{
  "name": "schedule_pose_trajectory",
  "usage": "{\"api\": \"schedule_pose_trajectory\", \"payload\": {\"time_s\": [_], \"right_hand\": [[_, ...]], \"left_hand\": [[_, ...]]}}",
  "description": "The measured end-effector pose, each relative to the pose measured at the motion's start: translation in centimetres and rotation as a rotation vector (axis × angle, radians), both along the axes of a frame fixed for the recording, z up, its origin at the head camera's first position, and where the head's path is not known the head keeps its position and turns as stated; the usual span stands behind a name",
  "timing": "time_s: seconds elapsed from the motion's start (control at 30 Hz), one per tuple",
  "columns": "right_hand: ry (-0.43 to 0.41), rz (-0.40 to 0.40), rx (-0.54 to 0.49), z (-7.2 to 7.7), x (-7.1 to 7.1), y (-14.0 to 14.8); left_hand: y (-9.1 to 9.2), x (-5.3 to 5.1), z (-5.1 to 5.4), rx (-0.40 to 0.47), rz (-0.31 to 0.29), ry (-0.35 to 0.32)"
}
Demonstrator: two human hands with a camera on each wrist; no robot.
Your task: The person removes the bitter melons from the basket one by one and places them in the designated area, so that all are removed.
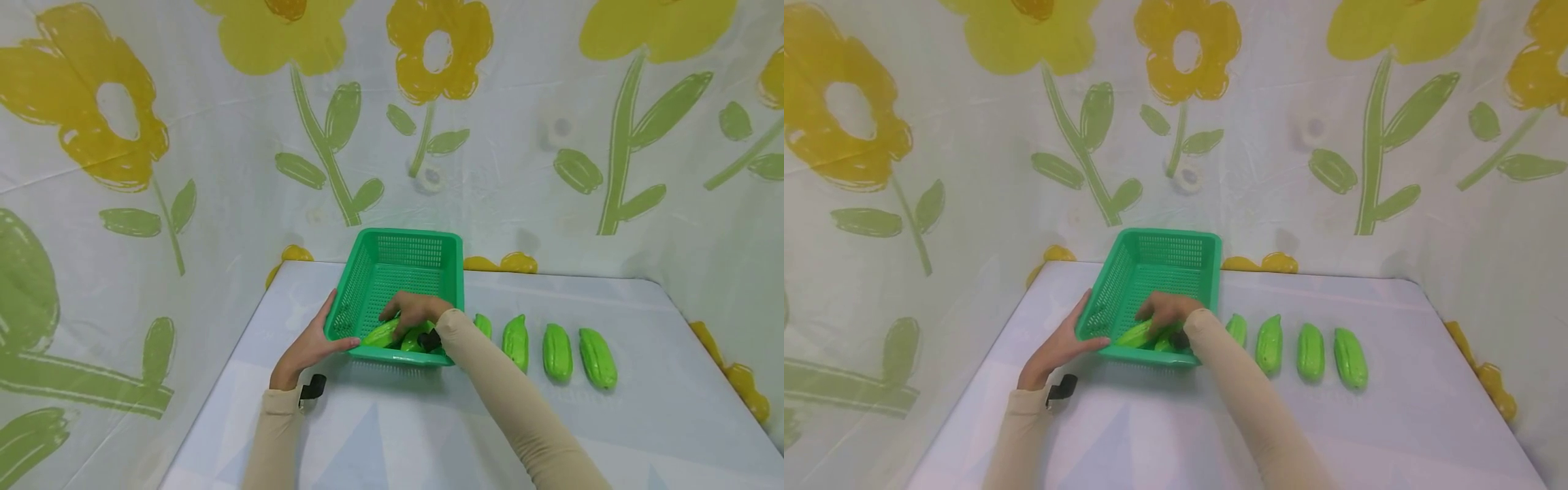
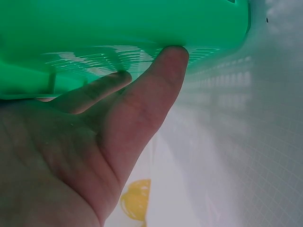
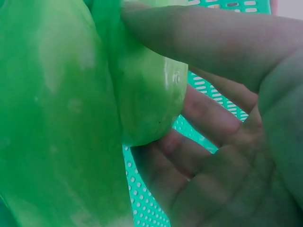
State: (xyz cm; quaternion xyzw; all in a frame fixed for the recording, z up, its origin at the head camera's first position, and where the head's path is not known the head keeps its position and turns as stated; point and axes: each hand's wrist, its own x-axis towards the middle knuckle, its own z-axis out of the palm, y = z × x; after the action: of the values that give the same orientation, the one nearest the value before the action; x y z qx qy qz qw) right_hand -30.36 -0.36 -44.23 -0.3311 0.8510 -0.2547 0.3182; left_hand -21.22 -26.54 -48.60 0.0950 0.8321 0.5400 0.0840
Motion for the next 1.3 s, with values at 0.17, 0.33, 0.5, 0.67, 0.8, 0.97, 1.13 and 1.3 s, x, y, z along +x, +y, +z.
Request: {"api": "schedule_pose_trajectory", "payload": {"time_s": [0.17, 0.33, 0.5, 0.67, 0.8, 0.97, 1.13, 1.3], "right_hand": [[0.017, -0.011, -0.001, 0.0, 0.0, 0.1], [0.031, -0.021, -0.022, 0.1, -0.3, 0.3], [0.039, -0.052, -0.059, 0.2, -0.6, 0.7], [0.028, -0.097, -0.097, 0.3, -0.8, 1.1], [0.022, -0.135, -0.120, 0.4, -0.9, 1.4], [0.009, -0.208, -0.141, 0.6, -1.0, 1.8], [-0.045, -0.284, -0.148, 1.1, -0.8, 2.0], [-0.069, -0.332, -0.153, 1.3, -0.6, 2.2]], "left_hand": [[0.1, -0.1, 0.0, -0.003, -0.006, 0.005], [0.1, -0.1, 0.0, -0.013, -0.003, 0.005], [0.1, -0.1, -0.1, -0.005, -0.012, 0.012], [0.0, -0.1, -0.1, 0.007, -0.017, 0.018], [0.0, -0.1, -0.1, 0.004, -0.012, 0.017], [0.0, -0.1, -0.1, 0.007, -0.012, 0.019], [0.0, -0.1, -0.1, 0.012, -0.019, 0.028], [0.0, -0.2, -0.1, 0.011, -0.020, 0.029]]}}
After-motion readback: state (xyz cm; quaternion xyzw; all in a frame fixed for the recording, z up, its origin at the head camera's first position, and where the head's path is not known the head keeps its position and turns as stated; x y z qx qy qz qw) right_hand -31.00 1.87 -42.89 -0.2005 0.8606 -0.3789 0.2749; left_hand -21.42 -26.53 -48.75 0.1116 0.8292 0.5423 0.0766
